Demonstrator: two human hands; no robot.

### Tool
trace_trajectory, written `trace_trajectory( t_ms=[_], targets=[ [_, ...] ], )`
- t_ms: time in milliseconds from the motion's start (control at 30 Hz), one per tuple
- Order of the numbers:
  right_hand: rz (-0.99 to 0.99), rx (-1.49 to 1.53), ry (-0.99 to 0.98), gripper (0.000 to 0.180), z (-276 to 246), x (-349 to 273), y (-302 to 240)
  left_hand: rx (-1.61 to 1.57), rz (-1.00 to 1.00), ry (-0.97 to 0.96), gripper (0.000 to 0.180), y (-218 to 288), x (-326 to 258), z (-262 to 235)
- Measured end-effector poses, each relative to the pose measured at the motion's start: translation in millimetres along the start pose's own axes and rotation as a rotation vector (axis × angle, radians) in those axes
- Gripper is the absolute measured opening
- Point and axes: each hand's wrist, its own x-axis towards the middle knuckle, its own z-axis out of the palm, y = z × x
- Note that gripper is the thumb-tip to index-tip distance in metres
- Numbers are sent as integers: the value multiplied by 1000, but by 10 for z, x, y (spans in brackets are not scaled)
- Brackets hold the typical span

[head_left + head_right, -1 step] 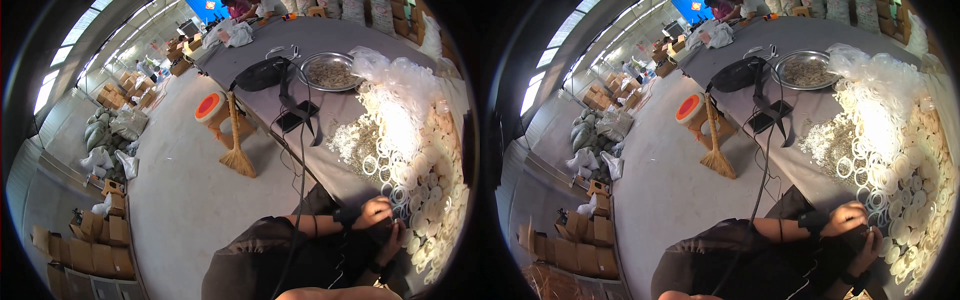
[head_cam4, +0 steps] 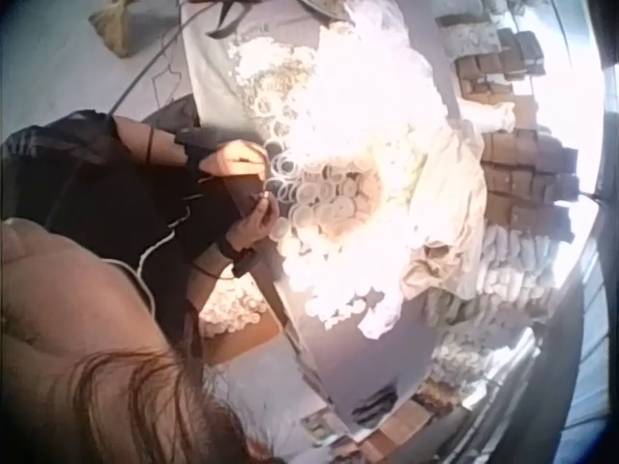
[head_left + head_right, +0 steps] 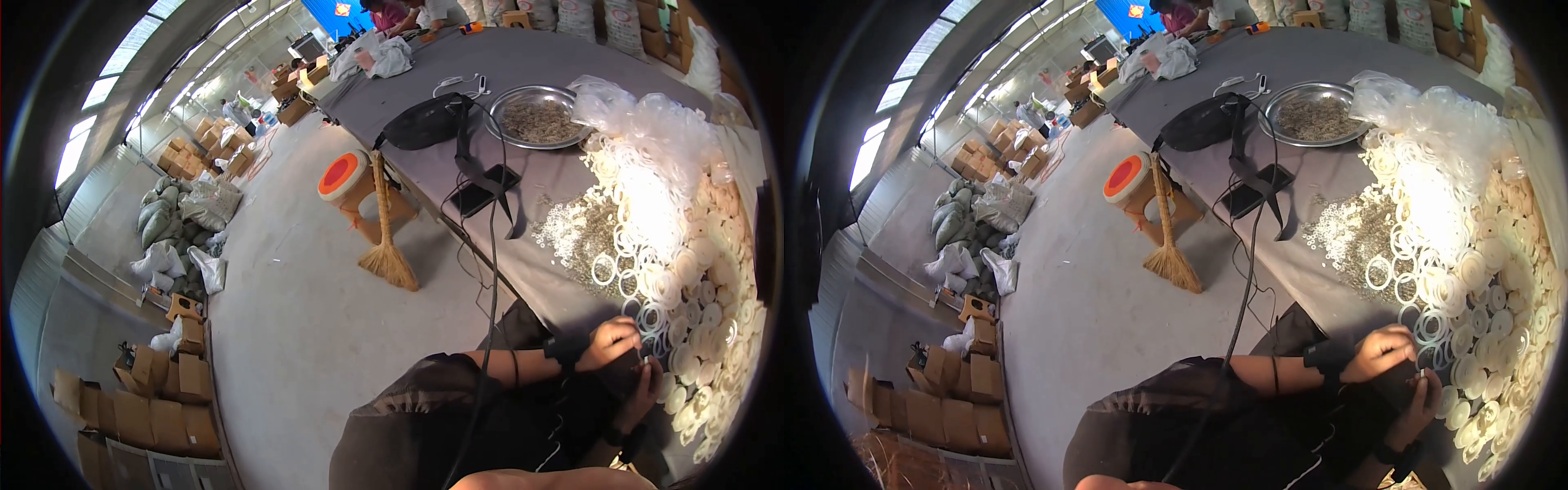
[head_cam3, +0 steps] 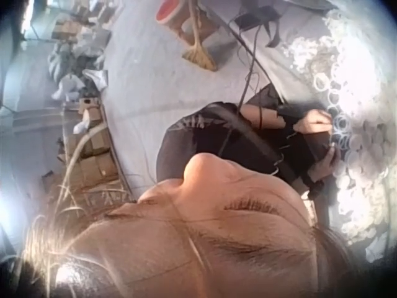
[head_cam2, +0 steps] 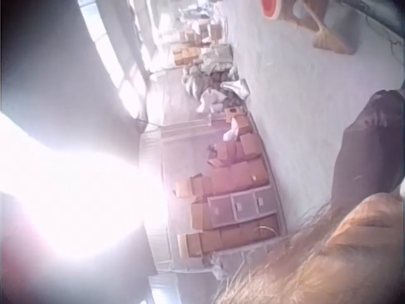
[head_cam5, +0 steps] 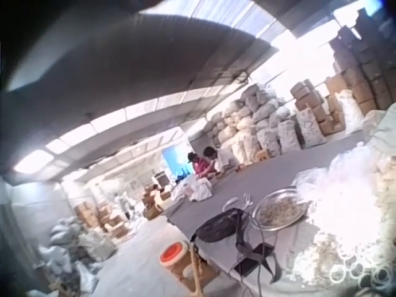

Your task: The person assembles small white plastic rings and white components by hand at a production table.

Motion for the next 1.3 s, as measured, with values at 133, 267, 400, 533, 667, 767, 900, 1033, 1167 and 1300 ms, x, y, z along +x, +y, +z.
trace_trajectory(
  t_ms=[133, 267, 400, 533, 667, 767, 900, 1033, 1167, 1300],
  targets=[
    [-25, 16, -33, 20, -115, 0, 84, -80, -54, -1, 18, -6, 97, 2],
    [-41, 87, 18, 17, -174, -47, 136, 77, 130, 45, 14, 142, 229, -142],
    [-49, 66, 24, 12, -64, -43, -10, 84, -278, 369, 16, -93, 461, -449],
    [-106, 100, -57, 8, 12, -21, -109, 456, 190, 36, 9, 224, 844, -418],
    [-101, 190, -55, 10, -12, -47, -124, 775, 221, -241, 26, 138, 1149, -282],
    [-69, 275, -106, 10, -38, -64, -65, 780, 281, -392, 30, -125, 1325, -74],
    [-87, 315, -145, 12, -76, -101, -45, 775, 295, -510, 38, -232, 1566, 302],
    [-41, 348, -179, 12, -93, -94, -60, 875, 416, -578, 46, -373, 1715, 651],
    [-65, 369, -212, 10, -105, -82, -74, 1380, 392, -536, 53, -467, 1716, 766],
    [-76, 367, -188, 9, -114, -73, -65, 1246, 411, -612, 48, -388, 1674, 784]
  ],
)
